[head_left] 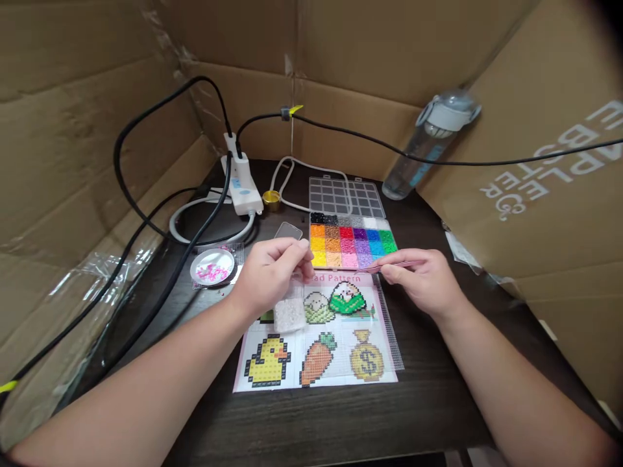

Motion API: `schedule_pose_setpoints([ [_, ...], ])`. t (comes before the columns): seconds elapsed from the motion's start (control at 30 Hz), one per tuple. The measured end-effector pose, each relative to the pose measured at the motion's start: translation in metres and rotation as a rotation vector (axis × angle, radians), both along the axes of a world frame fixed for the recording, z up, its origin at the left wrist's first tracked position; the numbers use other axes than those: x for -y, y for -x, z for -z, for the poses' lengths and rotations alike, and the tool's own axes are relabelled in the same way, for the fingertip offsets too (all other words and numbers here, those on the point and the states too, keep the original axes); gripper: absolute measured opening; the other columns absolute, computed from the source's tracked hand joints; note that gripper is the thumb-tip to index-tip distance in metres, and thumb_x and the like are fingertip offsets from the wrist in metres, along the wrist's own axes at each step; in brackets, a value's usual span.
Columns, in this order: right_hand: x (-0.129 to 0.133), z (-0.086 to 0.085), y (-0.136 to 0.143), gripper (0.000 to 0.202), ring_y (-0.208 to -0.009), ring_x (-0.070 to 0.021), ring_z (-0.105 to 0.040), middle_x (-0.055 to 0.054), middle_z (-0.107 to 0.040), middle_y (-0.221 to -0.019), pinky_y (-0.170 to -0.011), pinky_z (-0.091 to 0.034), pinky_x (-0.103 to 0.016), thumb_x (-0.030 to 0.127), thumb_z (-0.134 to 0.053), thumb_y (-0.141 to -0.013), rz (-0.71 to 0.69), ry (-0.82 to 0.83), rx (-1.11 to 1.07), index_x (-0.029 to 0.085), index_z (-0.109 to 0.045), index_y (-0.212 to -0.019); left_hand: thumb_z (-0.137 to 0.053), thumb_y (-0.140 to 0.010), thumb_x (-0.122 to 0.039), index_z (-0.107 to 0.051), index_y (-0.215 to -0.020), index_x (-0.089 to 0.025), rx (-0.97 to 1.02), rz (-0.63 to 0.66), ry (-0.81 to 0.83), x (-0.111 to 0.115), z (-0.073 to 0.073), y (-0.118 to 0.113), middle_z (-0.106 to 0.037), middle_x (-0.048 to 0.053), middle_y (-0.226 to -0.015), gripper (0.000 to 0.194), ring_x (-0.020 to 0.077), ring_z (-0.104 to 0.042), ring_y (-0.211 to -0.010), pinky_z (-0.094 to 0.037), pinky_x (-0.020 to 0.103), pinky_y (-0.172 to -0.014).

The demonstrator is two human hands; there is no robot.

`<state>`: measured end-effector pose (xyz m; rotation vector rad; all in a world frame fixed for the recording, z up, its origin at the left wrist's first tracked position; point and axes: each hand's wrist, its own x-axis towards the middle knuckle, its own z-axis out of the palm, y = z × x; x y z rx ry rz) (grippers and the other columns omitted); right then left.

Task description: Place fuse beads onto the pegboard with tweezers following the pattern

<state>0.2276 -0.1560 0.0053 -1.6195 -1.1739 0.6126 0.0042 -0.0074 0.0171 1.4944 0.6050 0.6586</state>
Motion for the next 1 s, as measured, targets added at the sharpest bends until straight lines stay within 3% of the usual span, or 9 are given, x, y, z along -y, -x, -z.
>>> schedule_pose_setpoints([
  [0.23, -0.0058, -0.0002, 0.0048, 0.012, -0.07, -0.0173, -0.072, -0.007, -0.077, -0.079, -0.066, -0.057, -0.028, 0.029, -0.074, -0.077, -0.101, 0.071, -0.054, 0.019, -0.079, -0.082, -0.057, -0.089, -0.035, -0.063, -0.067, -0.014, 0.019, 0.0, -0.034, -0.0012, 0.0008, -0.0001, -0.065, 0.003, -0.06, 0.032, 0.0105, -0.06, -0.055, -0.048, 0.022, -0.055],
  [1.0, -0.007, 0.003, 0.0058, 0.011, -0.073, -0.0203, -0.075, -0.008, -0.077, -0.078, -0.07, -0.059, -0.03, 0.027, -0.075, -0.075, -0.095, 0.099, -0.114, 0.018, -0.078, -0.081, -0.057, -0.089, -0.034, -0.064, -0.067, -0.014, 0.022, 0.0, -0.027, -0.0013, 0.0019, -0.0011, -0.065, 0.003, -0.059, 0.031, 0.0111, -0.06, -0.054, -0.048, 0.023, -0.054],
])
